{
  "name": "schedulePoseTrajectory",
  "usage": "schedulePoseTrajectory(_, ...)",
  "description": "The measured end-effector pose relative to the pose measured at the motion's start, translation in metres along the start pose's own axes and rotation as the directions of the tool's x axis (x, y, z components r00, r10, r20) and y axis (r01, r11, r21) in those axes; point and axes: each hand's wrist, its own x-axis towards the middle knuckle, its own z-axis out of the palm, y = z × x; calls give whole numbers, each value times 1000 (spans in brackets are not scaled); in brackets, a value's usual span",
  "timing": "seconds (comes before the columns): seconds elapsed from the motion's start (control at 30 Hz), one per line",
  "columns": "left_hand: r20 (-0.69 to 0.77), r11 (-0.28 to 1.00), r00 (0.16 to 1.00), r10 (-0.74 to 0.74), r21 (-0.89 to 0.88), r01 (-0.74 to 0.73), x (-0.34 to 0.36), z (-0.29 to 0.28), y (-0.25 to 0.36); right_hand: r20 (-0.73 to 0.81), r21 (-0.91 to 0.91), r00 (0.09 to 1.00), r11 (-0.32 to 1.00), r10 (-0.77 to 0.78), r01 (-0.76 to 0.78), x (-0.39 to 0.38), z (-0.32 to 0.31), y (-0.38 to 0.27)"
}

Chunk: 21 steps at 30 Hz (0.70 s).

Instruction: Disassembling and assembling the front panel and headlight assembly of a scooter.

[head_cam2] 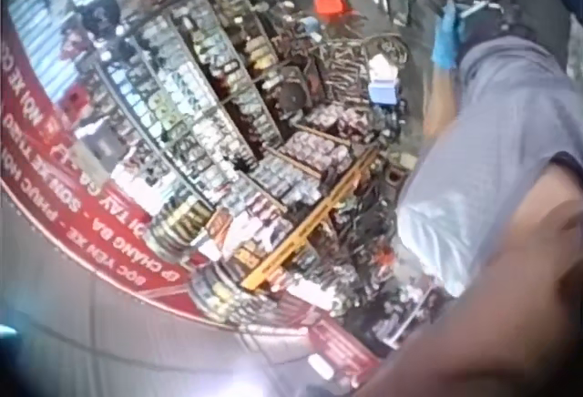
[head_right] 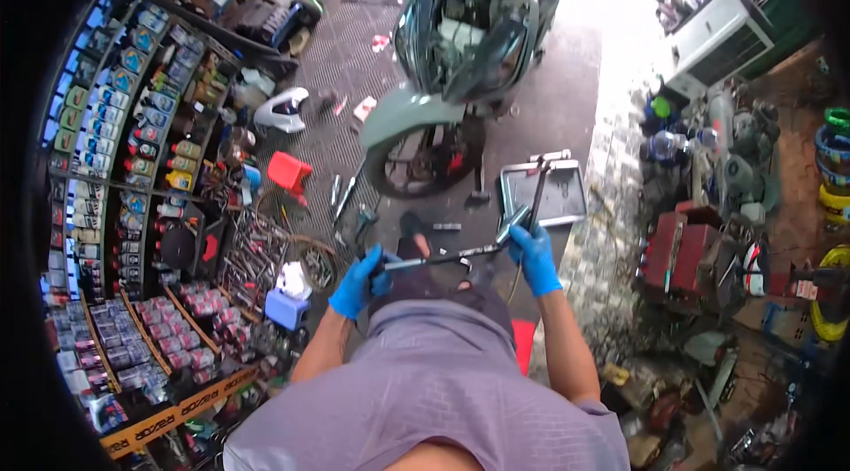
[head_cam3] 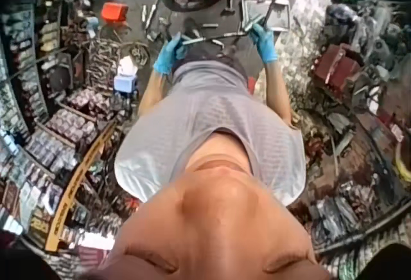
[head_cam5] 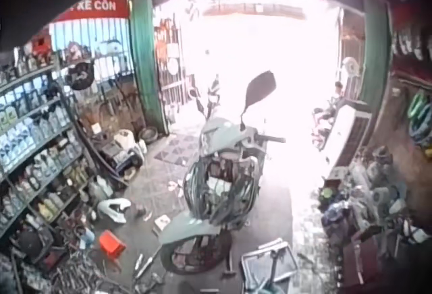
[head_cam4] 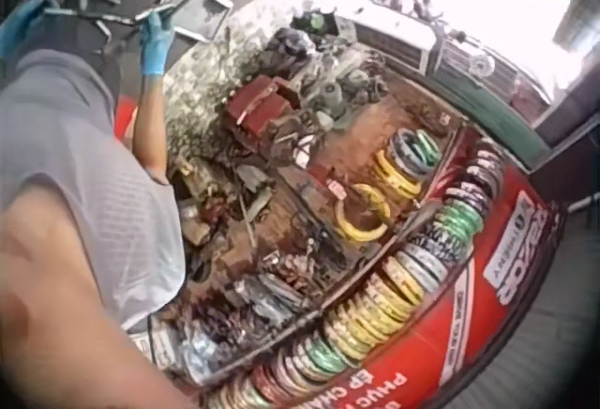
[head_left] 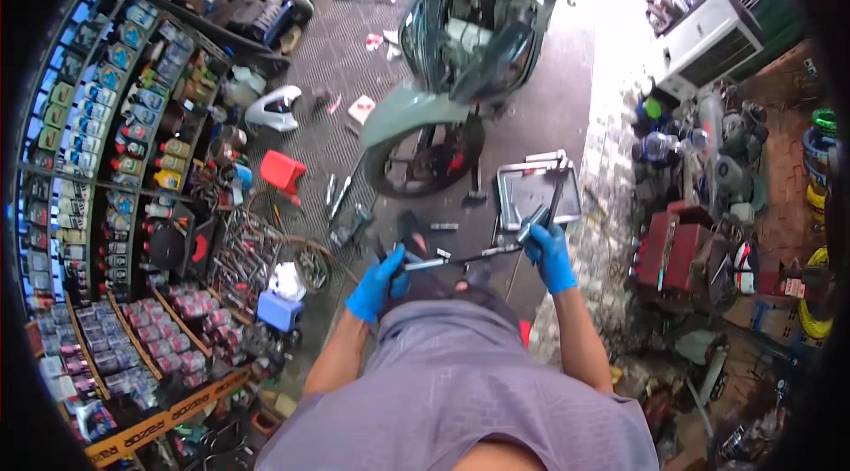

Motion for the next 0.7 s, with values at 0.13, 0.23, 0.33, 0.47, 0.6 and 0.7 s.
schedulePoseTrajectory(0.13,58,996,995,-84,-7,85,29,-7,17,-86,119,996,993,19,-8,-5,-6,30)
schedulePoseTrajectory(0.23,31,995,995,-99,33,98,50,-12,31,-192,207,981,978,31,10,-5,7,39)
schedulePoseTrajectory(0.33,24,991,997,-72,117,68,68,-18,50,-336,278,941,959,36,63,7,36,40)
schedulePoseTrajectory(0.47,48,974,998,-26,226,14,93,-45,95,-251,347,962,938,109,-16,38,62,23)
schedulePoseTrajectory(0.6,107,988,992,-73,142,57,114,-79,138,-201,198,980,979,-6,46,64,102,-6)
schedulePoseTrajectory(0.7,219,994,970,-105,40,99,133,-98,161,-175,210,984,974,-45,82,76,126,-15)
